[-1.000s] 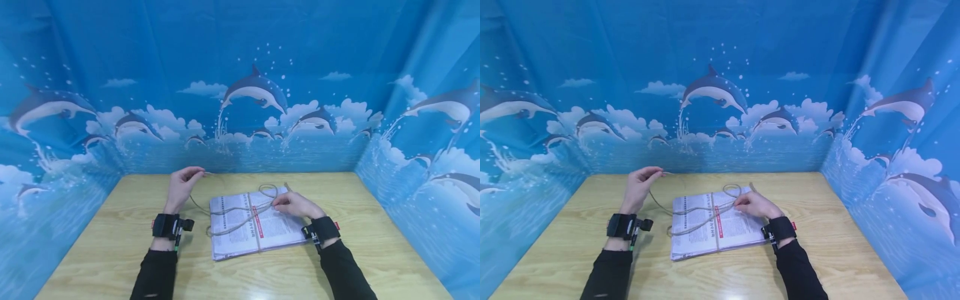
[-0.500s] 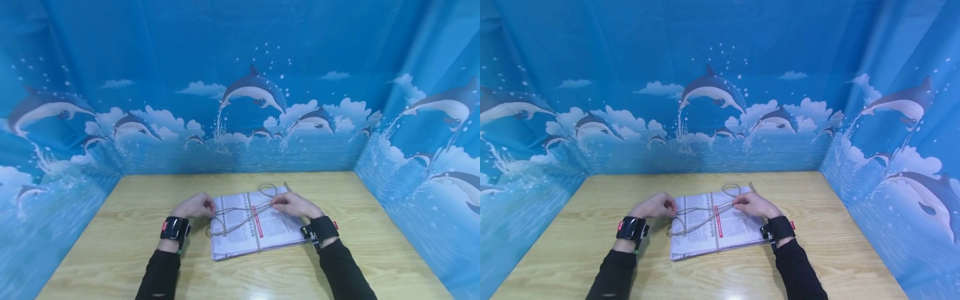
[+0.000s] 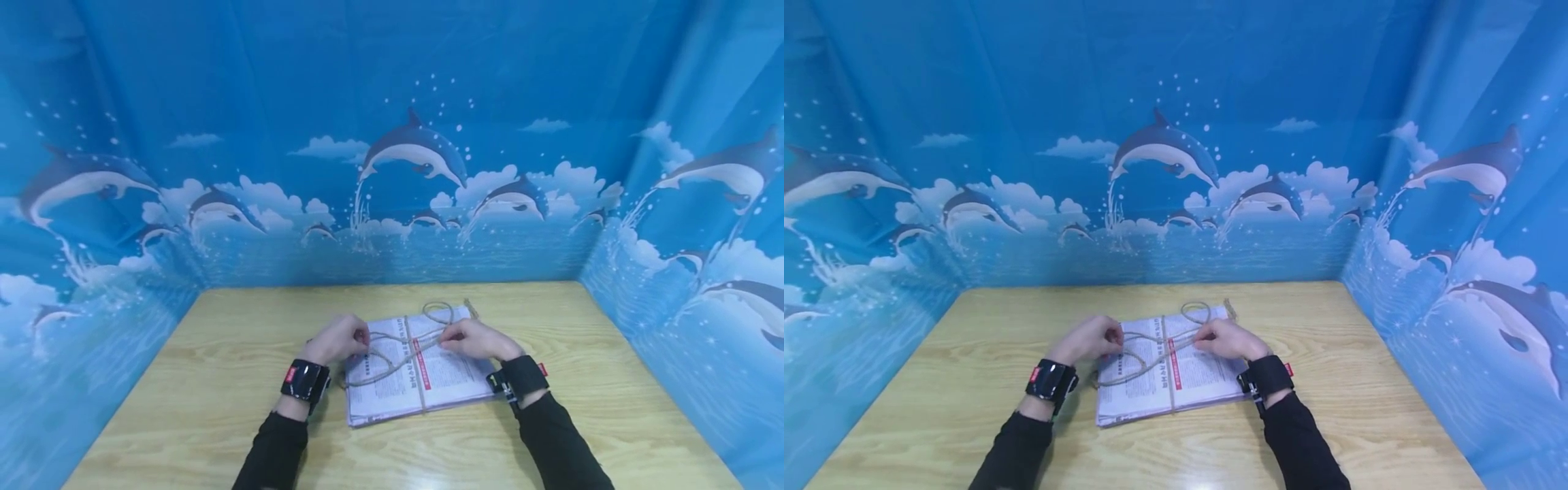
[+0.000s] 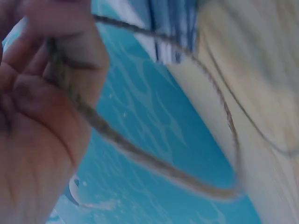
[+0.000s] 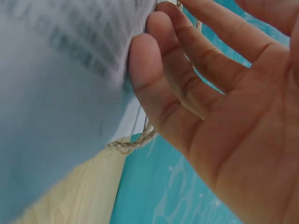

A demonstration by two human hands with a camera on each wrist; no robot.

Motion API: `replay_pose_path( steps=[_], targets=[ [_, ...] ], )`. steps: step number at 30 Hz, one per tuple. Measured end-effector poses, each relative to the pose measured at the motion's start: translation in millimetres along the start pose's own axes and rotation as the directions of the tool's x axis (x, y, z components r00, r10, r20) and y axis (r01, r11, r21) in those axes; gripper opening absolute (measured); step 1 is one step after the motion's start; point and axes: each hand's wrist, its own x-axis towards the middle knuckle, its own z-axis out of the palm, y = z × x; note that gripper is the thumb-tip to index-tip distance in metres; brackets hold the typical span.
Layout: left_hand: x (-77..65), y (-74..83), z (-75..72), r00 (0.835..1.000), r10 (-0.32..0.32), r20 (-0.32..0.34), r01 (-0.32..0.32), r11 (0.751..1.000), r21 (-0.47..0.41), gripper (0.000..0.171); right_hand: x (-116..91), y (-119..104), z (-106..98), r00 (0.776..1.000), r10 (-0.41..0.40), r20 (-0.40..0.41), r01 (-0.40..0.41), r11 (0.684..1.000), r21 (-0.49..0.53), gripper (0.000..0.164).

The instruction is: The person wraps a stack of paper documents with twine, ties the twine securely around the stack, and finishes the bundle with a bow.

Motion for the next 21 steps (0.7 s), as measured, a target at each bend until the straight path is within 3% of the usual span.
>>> replay_pose_path(
  steps=[6,13,17,21],
  targets=[
    [2.2,2.9,13.3,1.0,0.001,0.005,-0.002,0.995,0.096,0.009,0.0,-5.1,4.0,0.999,-0.036,0.004,0.036,0.999,-0.036,0.019],
    [4.2,4.0,14.6,0.998,0.042,0.055,-0.043,0.999,0.022,0.014,1.5,-13.6,9.6,0.999,-0.045,-0.01,0.043,0.994,-0.098,0.023],
    [7.3,7.4,16.7,0.998,0.061,-0.022,-0.059,0.995,0.085,0.013,2.9,-15.4,11.2,0.998,-0.056,-0.019,0.053,0.988,-0.146,0.023],
    [11.7,15.1,20.9,0.986,0.125,-0.107,-0.104,0.978,0.183,0.011,3.9,-14.7,12.6,0.999,-0.034,-0.034,0.029,0.989,-0.146,0.024]
  ],
)
